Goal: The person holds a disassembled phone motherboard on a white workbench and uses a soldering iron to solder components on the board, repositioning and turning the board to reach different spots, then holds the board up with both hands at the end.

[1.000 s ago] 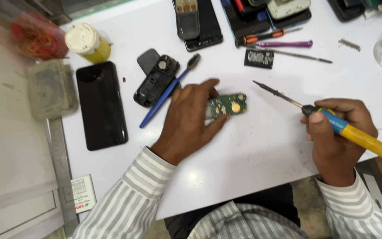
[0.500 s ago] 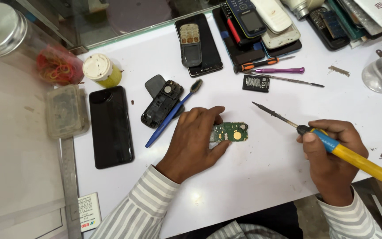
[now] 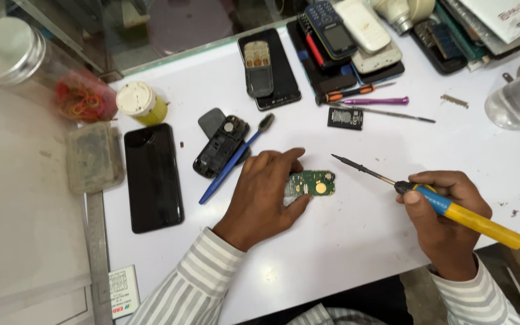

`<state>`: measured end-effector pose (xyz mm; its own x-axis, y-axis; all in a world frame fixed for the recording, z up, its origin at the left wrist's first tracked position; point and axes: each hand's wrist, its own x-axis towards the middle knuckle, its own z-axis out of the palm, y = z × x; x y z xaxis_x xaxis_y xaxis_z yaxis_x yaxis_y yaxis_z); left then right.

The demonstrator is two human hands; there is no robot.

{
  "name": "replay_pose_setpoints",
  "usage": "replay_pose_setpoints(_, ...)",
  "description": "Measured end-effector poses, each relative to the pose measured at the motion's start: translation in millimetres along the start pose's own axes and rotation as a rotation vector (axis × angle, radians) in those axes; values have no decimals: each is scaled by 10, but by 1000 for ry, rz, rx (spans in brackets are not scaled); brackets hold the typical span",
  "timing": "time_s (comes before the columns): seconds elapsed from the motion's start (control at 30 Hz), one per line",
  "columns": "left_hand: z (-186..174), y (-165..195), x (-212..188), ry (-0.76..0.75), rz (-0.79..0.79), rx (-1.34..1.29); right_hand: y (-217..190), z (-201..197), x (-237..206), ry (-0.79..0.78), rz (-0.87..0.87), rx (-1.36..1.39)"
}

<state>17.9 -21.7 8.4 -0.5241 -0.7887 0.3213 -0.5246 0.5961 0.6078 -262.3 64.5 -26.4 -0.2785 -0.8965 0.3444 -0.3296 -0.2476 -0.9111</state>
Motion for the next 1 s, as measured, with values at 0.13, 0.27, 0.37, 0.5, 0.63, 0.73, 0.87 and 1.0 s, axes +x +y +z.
replay_pose_setpoints(0.13, -9, 8, -6, 20, 20, -21, 41, -29, -17, -26, -36, -3)
replay_pose_setpoints(0.27, -19, 10, -11, 10, 11, -29, 63, -54, -29, -49, -57, -3)
replay_pose_setpoints(0.37, -18, 4, -13, 6, 3, -32, 80, -62, -38, -76, -73, 24)
replay_pose_setpoints(0.5, -12, -2, -14, 3, -1, -34, 102, -91, -34, -114, -112, 29)
replay_pose_setpoints(0.63, -6, -5, -17, 3, -7, -35, 122, -120, -31, -123, -125, 2)
replay_pose_setpoints(0.73, -6, -11, -17, -3, -14, -38, 131, -144, -33, -143, -131, -3)
replay_pose_setpoints(0.87, -2, -12, -14, -2, -16, -38, 141, -151, -25, -162, -146, 14)
replay_pose_setpoints(1.0, 1, -14, -11, 4, -11, -36, 136, -153, -18, -180, -162, 27)
